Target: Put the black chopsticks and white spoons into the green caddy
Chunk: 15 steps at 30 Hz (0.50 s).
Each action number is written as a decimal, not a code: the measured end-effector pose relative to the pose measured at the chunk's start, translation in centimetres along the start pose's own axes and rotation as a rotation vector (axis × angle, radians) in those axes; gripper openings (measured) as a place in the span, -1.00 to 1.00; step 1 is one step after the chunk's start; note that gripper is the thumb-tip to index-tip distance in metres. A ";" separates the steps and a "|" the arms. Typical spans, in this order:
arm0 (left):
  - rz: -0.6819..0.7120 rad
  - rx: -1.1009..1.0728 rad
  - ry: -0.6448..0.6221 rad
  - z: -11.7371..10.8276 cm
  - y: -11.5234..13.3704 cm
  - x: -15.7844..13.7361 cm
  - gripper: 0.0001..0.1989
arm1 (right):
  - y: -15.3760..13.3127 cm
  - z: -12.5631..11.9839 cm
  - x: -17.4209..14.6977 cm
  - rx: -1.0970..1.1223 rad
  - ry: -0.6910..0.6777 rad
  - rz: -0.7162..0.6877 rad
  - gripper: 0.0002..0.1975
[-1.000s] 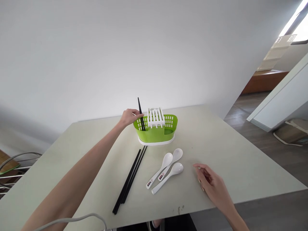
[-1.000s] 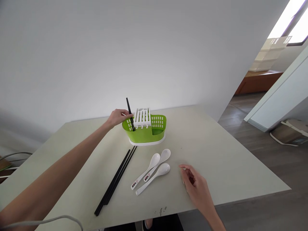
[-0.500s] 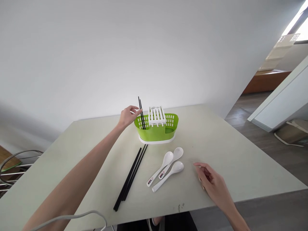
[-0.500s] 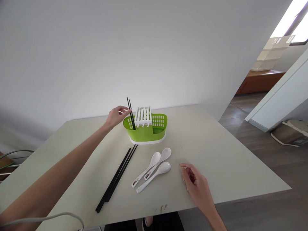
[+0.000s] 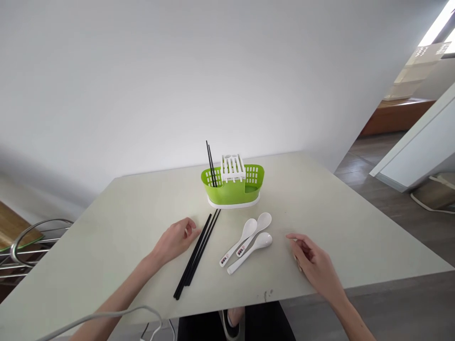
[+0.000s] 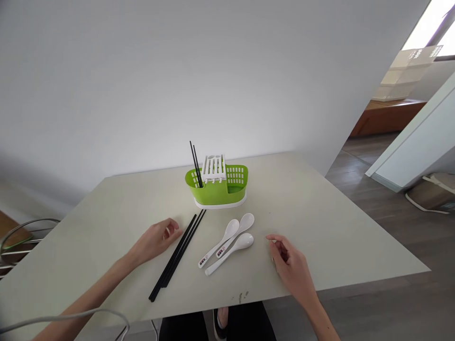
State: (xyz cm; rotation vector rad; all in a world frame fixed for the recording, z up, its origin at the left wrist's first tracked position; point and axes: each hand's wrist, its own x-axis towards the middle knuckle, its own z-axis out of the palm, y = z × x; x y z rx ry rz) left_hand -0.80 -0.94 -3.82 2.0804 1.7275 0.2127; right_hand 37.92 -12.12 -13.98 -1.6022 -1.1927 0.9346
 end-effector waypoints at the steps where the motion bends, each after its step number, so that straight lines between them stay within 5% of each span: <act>1: -0.017 0.015 -0.023 0.3 -0.2 -0.9 -0.58 | 0.0 0.0 0.0 0.001 -0.001 -0.004 -0.45; 15: -0.072 0.095 0.003 1.4 -0.5 -4.6 -0.67 | 0.6 0.2 0.3 -0.003 0.037 -0.083 -0.47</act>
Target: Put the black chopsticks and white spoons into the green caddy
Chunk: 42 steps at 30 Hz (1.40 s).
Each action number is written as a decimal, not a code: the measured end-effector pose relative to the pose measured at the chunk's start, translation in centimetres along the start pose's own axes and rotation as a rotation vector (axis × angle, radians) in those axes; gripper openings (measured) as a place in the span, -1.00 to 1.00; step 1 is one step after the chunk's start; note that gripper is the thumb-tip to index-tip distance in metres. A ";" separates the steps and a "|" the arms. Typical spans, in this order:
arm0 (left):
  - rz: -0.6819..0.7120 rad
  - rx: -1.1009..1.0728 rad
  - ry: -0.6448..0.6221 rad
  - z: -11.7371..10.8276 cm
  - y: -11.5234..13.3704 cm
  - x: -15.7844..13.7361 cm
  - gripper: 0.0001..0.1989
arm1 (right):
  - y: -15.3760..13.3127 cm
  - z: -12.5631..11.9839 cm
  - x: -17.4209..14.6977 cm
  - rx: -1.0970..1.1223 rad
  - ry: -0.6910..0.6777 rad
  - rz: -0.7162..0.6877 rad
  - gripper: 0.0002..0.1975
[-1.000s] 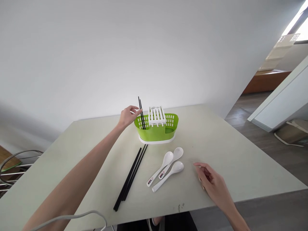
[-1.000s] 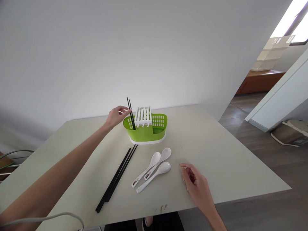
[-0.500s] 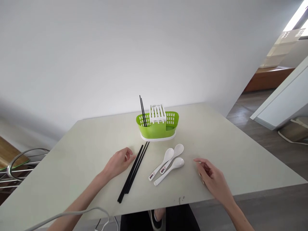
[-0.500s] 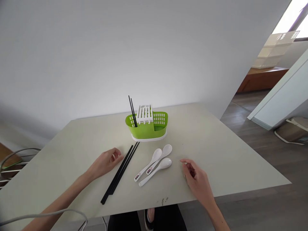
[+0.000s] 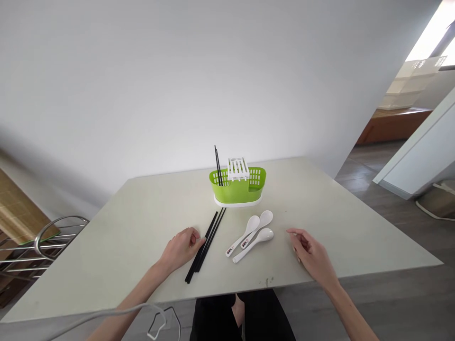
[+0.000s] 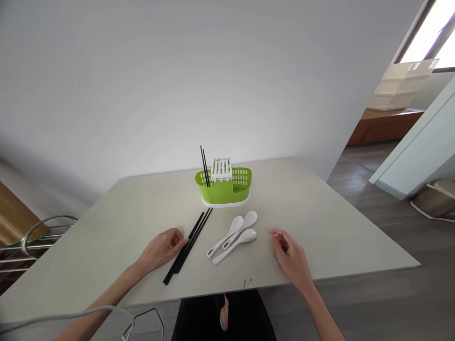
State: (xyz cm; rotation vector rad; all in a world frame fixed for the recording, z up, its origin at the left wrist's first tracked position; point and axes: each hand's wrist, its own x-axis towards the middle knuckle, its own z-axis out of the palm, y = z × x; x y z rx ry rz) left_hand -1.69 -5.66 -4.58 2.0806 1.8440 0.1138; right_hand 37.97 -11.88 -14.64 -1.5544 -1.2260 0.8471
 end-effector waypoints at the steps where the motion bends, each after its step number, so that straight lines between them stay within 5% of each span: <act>1: -0.004 0.007 0.009 0.1 0.1 0.0 -0.67 | 0.0 0.0 0.0 0.009 0.002 -0.010 -0.47; 10: -0.004 0.042 0.048 0.1 0.4 -0.3 -0.73 | 0.2 0.2 0.3 0.060 -0.008 -0.056 -0.46; 20: -0.011 0.469 -0.010 -2.8 1.6 -0.3 -0.77 | -0.5 0.2 0.4 0.082 -0.003 -0.050 -0.45; 30: 0.001 0.589 0.006 -3.2 1.2 1.1 -0.75 | -0.1 0.4 0.8 0.091 0.014 -0.081 -0.45; 38: 0.003 0.535 0.073 -5.6 1.1 1.9 -0.85 | -1.0 0.5 0.6 0.093 0.025 -0.080 -0.42; 42: 0.050 0.111 0.222 -10.2 1.7 1.8 -0.78 | -0.8 0.3 0.7 0.106 0.003 -0.049 -0.39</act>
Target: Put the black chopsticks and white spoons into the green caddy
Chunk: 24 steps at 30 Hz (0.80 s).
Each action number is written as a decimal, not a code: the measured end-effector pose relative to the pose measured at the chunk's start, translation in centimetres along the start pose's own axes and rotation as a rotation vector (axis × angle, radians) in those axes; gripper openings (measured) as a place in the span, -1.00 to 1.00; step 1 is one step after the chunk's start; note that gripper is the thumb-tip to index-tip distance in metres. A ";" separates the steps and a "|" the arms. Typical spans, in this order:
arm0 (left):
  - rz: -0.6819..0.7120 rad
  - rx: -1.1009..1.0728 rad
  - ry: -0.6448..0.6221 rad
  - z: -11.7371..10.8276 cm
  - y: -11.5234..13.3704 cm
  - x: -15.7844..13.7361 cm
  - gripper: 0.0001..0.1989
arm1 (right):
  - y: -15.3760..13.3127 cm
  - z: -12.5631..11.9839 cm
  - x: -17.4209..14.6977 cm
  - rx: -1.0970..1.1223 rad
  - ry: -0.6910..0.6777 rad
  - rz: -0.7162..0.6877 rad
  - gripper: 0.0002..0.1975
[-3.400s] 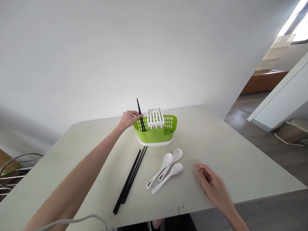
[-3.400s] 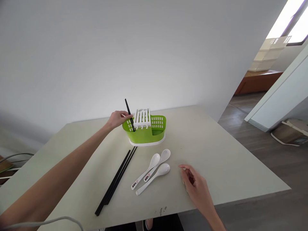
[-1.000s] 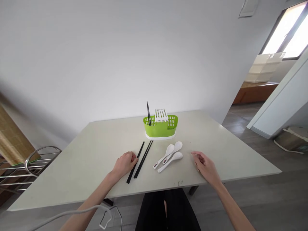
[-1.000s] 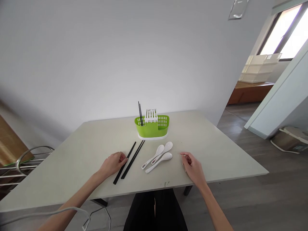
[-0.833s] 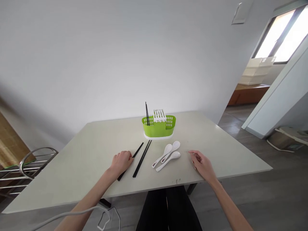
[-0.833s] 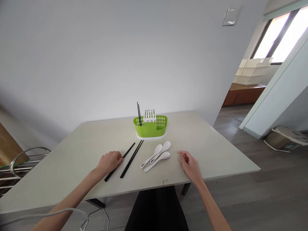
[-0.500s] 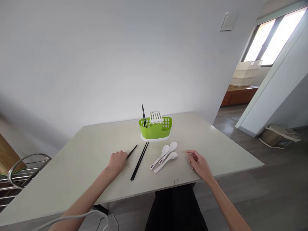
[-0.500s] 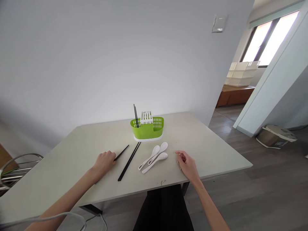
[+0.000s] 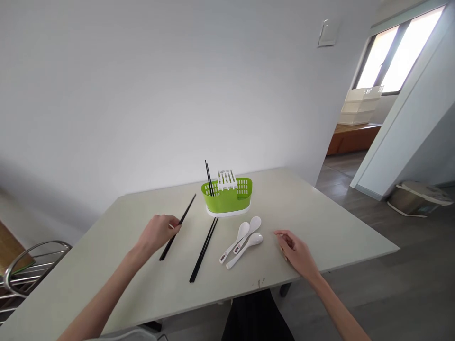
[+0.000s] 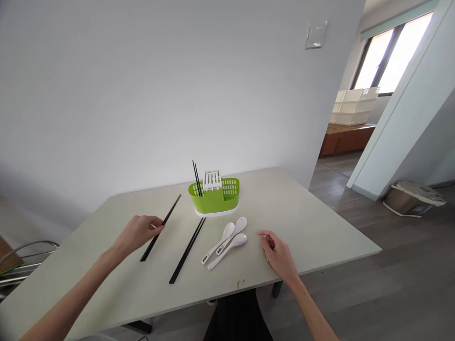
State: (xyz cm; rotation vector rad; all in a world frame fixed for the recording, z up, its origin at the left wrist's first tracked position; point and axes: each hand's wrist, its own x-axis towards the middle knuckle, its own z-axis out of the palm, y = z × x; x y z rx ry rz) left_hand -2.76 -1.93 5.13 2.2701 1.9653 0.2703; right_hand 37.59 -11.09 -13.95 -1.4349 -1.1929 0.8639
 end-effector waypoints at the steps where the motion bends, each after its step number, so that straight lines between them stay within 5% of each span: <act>1: -0.012 -0.140 0.030 -1.0 0.3 0.0 -0.73 | -0.1 0.0 0.0 0.014 -0.004 0.013 -0.39; 5: -0.107 -0.742 0.016 -2.0 3.2 -0.8 -0.51 | -3.0 1.4 -0.8 0.090 -0.080 0.025 -0.43; 10: -0.110 -1.168 -0.063 2.2 7.1 -2.3 -0.53 | -9.8 6.1 -2.4 0.341 -0.548 -0.016 -0.41; 16: -0.195 -1.335 -0.130 5.6 8.2 -3.3 -0.61 | -11.9 9.9 -2.6 0.424 -0.721 0.087 -0.41; 24: -0.259 -1.284 -0.102 5.5 7.2 -2.3 -0.63 | -10.1 9.2 -2.7 0.437 -0.606 0.162 -0.39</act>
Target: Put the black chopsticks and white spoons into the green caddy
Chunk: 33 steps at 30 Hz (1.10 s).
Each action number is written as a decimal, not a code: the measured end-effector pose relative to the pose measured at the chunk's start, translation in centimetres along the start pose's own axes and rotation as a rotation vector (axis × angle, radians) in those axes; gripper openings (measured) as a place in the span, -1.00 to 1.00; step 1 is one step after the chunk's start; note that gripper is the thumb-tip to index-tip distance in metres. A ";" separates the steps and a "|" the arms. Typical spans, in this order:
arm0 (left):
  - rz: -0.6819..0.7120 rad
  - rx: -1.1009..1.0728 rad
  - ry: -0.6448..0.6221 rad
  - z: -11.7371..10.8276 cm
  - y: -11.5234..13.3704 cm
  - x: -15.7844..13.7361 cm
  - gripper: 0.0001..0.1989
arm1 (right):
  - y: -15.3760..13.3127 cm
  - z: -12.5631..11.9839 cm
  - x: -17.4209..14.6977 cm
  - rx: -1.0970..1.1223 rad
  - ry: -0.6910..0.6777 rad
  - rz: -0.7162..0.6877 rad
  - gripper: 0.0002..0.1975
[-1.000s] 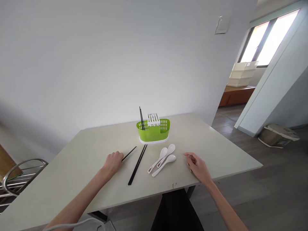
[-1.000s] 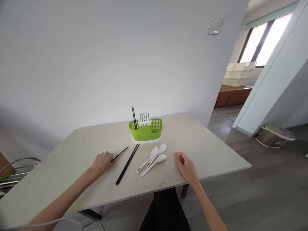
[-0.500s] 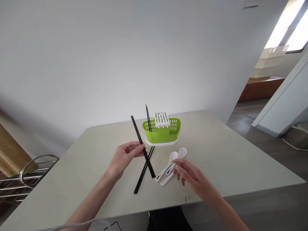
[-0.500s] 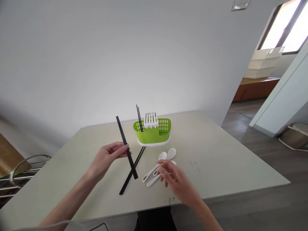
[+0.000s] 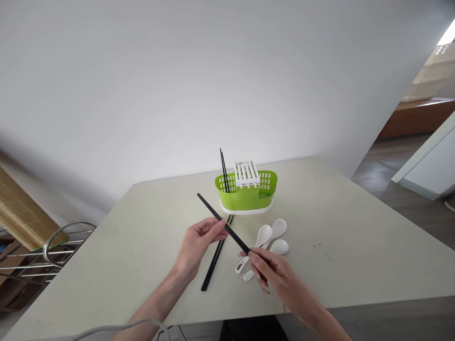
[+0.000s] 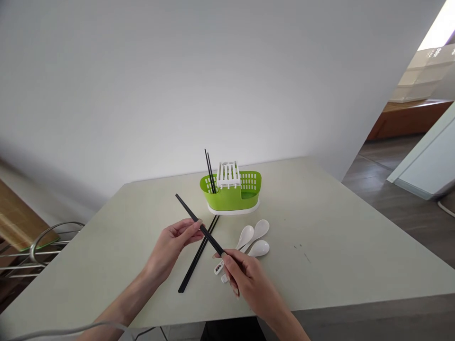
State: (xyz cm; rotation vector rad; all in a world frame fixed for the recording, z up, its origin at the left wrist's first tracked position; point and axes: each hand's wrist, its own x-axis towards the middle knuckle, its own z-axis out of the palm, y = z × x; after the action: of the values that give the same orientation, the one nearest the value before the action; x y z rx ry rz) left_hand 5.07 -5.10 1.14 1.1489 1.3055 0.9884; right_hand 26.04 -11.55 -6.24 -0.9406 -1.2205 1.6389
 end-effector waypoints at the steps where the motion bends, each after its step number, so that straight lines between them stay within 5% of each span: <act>1: 0.011 0.011 0.012 -0.1 0.3 0.2 -0.63 | -0.2 -0.2 -0.2 -0.007 0.001 0.009 -0.39; 7: 0.044 0.059 0.027 0.1 2.1 1.3 -0.63 | -0.9 -1.6 -0.9 -0.036 -0.006 0.020 -0.41; 10: 0.148 0.011 0.146 -0.8 3.9 3.1 -0.58 | -0.5 -3.2 -1.9 -0.055 0.042 0.009 -0.45; 18: 0.513 -0.077 0.480 -5.8 10.6 10.6 -0.69 | 3.1 -12.5 -4.6 -0.234 0.446 0.023 -0.44; 23: 0.477 0.141 0.390 -4.4 10.1 13.7 -0.64 | 5.0 -13.9 -4.5 -0.353 0.635 0.062 -0.45; 27: 0.367 0.338 0.247 -2.3 8.6 15.5 -0.59 | 5.9 -13.5 -4.5 -0.534 0.627 0.040 -0.50; 33: 0.308 0.509 0.242 -1.4 6.9 17.6 -0.58 | 5.7 -13.7 -4.4 -0.590 0.609 -0.015 -0.53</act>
State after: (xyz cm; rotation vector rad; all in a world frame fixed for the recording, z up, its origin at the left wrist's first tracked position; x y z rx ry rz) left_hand 5.16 13.53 4.57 1.6965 1.6659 1.0724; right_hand 39.03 -12.10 -14.66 -1.6376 -1.2689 0.8577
